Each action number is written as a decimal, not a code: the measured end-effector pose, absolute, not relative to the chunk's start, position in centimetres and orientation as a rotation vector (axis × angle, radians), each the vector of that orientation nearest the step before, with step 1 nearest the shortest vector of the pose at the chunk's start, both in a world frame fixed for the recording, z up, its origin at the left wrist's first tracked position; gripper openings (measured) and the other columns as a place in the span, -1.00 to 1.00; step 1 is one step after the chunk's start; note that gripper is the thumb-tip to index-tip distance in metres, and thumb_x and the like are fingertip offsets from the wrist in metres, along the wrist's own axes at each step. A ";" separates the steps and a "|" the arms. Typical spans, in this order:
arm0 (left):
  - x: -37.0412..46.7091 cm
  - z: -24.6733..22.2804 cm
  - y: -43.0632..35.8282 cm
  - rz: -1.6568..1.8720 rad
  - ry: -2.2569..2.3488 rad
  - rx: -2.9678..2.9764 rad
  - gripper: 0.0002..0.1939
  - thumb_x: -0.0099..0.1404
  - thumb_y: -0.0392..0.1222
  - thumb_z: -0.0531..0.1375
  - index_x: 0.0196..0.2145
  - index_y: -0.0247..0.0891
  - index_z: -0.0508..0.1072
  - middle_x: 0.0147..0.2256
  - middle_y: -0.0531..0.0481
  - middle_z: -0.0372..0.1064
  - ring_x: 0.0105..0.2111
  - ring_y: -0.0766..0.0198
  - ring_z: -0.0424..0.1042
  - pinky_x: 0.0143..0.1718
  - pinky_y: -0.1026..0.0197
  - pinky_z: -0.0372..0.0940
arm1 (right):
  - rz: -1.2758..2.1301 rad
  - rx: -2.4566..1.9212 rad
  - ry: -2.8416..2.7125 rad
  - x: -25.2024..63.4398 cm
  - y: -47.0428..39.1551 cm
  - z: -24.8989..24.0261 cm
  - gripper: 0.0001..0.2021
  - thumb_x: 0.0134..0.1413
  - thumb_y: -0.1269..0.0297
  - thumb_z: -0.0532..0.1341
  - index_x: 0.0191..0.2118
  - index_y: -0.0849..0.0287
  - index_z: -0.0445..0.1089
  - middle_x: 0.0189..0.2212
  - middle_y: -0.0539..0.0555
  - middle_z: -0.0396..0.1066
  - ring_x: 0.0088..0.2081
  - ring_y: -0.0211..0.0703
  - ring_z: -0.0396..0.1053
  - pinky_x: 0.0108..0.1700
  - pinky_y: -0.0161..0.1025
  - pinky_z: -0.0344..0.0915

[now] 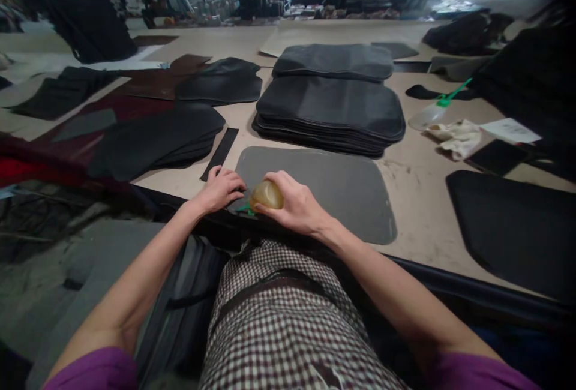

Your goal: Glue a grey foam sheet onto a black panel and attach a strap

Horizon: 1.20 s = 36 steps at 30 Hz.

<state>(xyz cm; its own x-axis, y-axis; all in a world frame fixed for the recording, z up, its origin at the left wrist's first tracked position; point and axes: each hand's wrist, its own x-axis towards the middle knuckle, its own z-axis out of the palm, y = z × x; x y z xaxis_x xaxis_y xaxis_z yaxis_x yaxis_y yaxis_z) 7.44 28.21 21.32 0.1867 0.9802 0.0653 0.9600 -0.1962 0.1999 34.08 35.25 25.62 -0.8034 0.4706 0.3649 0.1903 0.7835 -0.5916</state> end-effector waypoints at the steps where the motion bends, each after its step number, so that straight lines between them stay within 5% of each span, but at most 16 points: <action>1: 7.4 21.3 28.2 0.276 1.914 2.326 -0.82 0.43 -0.07 0.20 -0.09 -0.07 0.57 -0.05 -0.05 0.54 0.14 0.01 0.31 0.33 -0.28 -0.26 | 0.738 -0.498 -2.475 34.7 35.4 25.9 -0.54 0.22 0.02 0.34 0.12 0.06 0.25 -0.04 0.16 0.38 -0.06 0.12 0.43 -0.04 0.06 0.45; 24: 5.7 19.8 28.8 0.229 1.941 2.336 -0.64 0.43 0.18 0.07 -0.07 0.00 0.54 0.05 -0.03 0.52 0.15 -0.01 0.37 0.36 -0.23 -0.15 | 0.954 -1.378 -2.064 62.8 37.9 27.4 -0.37 0.00 -0.19 0.45 0.11 0.04 0.42 -0.11 0.10 0.53 -0.16 0.14 0.51 -0.16 -0.03 0.48; 31: 5.4 19.9 28.8 0.210 2.134 2.292 -0.60 0.41 0.21 0.07 -0.11 -0.17 0.38 -0.12 -0.12 0.49 -0.07 -0.02 0.41 0.11 -0.11 0.24 | 0.979 -1.597 -1.786 68.6 38.1 27.1 -0.40 -0.10 -0.11 0.50 0.05 0.01 0.46 -0.14 0.14 0.54 -0.20 0.13 0.52 -0.25 -0.07 0.46; 36: 7.8 21.4 29.4 0.128 2.195 2.432 -0.63 0.42 0.11 0.08 0.00 -0.15 0.45 -0.04 -0.22 0.44 0.00 -0.16 0.38 0.06 -0.18 0.24 | 0.913 -1.671 -1.495 70.8 38.7 26.5 -0.45 -0.10 -0.09 0.51 0.01 0.00 0.50 -0.13 0.23 0.52 -0.26 0.10 0.50 -0.37 -0.09 0.42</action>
<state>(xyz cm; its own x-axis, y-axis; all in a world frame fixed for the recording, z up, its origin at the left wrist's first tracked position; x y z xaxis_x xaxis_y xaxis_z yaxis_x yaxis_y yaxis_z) 7.80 29.36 21.41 0.1049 0.9833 0.1490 0.9939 -0.0985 -0.0495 70.82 38.72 26.54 0.0827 0.9954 -0.0485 0.4975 -0.0834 -0.8634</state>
